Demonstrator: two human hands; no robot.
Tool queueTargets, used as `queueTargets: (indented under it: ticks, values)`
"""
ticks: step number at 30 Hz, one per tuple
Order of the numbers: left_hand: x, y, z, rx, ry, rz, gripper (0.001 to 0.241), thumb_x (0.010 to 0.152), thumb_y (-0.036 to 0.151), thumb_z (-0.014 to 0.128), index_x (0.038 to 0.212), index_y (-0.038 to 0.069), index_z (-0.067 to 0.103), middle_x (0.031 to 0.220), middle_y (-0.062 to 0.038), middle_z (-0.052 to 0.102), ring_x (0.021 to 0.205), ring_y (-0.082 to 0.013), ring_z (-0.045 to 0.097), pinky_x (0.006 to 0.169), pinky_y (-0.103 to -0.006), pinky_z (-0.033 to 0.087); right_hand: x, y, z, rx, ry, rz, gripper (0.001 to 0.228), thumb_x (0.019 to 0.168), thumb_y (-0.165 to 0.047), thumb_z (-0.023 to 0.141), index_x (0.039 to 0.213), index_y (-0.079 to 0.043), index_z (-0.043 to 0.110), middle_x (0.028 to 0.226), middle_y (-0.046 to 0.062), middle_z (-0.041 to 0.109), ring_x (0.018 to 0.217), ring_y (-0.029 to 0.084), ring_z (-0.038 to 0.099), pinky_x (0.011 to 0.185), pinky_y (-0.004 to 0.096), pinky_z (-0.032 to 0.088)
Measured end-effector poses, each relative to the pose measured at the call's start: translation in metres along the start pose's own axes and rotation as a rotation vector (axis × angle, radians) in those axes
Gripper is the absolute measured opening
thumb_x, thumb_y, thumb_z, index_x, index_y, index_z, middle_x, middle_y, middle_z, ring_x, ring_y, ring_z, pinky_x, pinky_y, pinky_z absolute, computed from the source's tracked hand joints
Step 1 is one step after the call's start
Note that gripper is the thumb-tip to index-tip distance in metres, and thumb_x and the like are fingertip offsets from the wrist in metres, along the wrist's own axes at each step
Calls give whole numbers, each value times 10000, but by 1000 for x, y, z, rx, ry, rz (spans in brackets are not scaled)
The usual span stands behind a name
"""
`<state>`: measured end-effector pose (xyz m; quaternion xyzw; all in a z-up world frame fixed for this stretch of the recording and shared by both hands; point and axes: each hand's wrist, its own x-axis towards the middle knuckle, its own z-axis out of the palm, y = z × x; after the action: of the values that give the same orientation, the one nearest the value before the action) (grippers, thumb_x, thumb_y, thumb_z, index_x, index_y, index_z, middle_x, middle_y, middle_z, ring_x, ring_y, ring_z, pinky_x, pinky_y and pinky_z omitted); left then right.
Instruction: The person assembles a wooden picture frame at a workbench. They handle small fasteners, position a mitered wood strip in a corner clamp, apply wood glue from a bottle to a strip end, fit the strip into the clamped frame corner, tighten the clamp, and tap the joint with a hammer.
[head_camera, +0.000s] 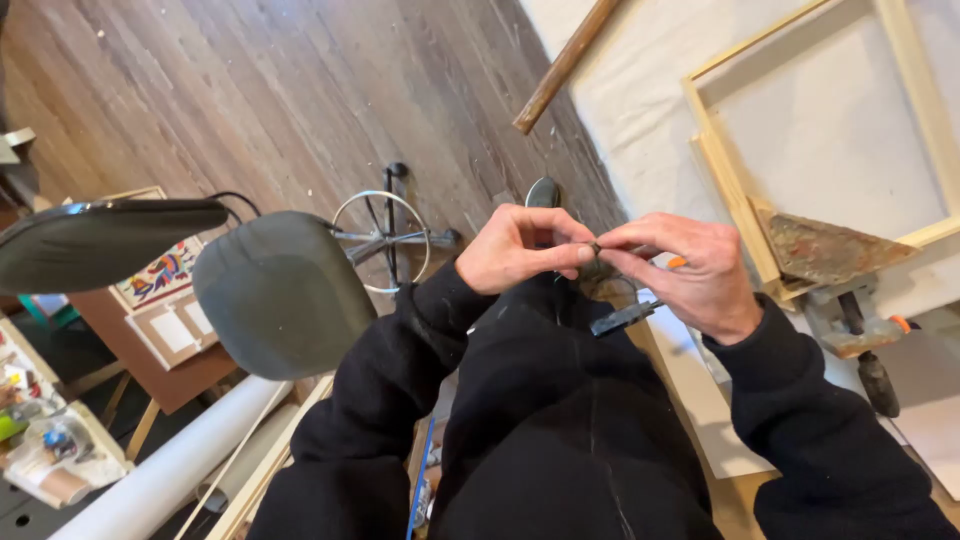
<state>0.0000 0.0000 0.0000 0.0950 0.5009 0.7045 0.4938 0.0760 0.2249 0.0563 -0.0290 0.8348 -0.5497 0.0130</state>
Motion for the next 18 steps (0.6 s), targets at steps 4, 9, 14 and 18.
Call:
queueTargets:
  ticks: [4,9,14,18]
  values:
    - [-12,-3,4,-5,-4,-55,208,979,160,751,1109,-2,750,992,-27,741,871,-84,684,773,-270,591,-7,-1,2,68,-37,-10,156,862,8,804,1006,-16,748,947,82,759,797,136,739,714,246,590]
    - [-21,-5,7,31,-71,-108,236,989,191,735,1119,-5,731,1004,-30,732,890,-91,682,771,-280,605,-13,-4,0,67,-162,-12,169,862,-13,777,1023,-21,726,948,68,746,804,133,752,698,239,609]
    - [-29,-4,10,15,-90,-131,231,999,199,723,1112,-4,720,1028,-35,734,918,-97,687,790,-286,609,-24,-2,11,36,-243,48,180,905,-58,732,1064,-31,653,872,62,735,761,141,752,662,260,596]
    - [-32,-5,10,5,-97,-158,219,998,194,722,1105,3,714,1036,-36,730,928,-106,691,803,-294,613,-36,10,21,67,-291,138,183,943,-90,683,1095,-54,587,788,35,739,722,127,758,640,282,586]
